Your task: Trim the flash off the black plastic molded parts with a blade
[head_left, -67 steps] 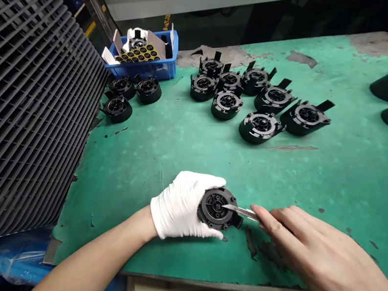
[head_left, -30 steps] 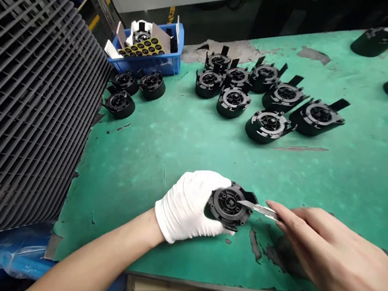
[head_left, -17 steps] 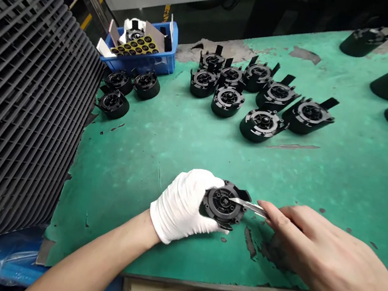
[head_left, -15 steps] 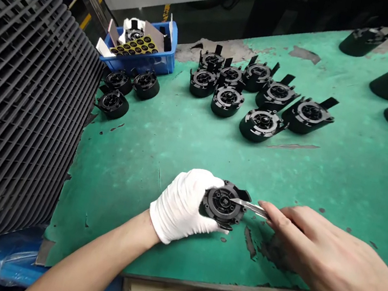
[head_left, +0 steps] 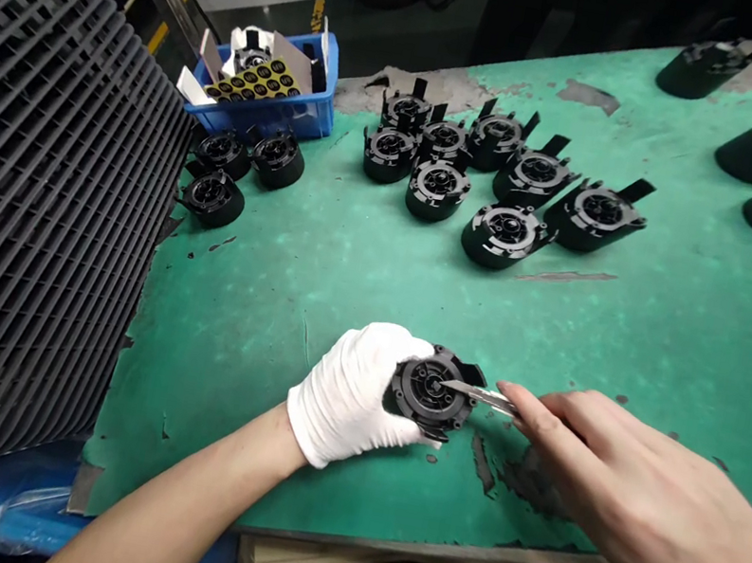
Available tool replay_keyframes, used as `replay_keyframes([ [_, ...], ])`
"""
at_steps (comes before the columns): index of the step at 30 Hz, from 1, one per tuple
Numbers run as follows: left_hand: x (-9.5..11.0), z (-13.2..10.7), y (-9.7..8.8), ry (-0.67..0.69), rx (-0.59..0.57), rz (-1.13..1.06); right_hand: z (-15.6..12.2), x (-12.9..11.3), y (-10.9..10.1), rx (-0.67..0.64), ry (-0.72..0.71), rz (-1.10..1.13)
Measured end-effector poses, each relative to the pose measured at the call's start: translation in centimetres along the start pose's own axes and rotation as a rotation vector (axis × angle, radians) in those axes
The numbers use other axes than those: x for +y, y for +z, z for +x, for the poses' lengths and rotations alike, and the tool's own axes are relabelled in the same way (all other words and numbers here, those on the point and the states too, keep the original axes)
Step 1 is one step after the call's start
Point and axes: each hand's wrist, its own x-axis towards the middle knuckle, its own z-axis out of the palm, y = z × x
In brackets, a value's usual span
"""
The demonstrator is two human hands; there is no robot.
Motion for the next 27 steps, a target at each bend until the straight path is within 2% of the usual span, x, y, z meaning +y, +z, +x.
replay_keyframes([
  [5, -0.1, -0.1, 0.1, 0.01, 0.014, -0.008, -1.1, -0.6, 0.0, -0.058, 0.042, 0.033],
  [18, 0.4, 0.2, -0.1, -0.021, -0.015, 0.017, -2.0, -2.2, -0.5, -0.104, 0.084, 0.066],
  [27, 0.1, 0.1, 0.0, -0.024, -0.009, 0.027, -1.7, -2.4, -0.6, -0.108, 0.113, 0.054],
])
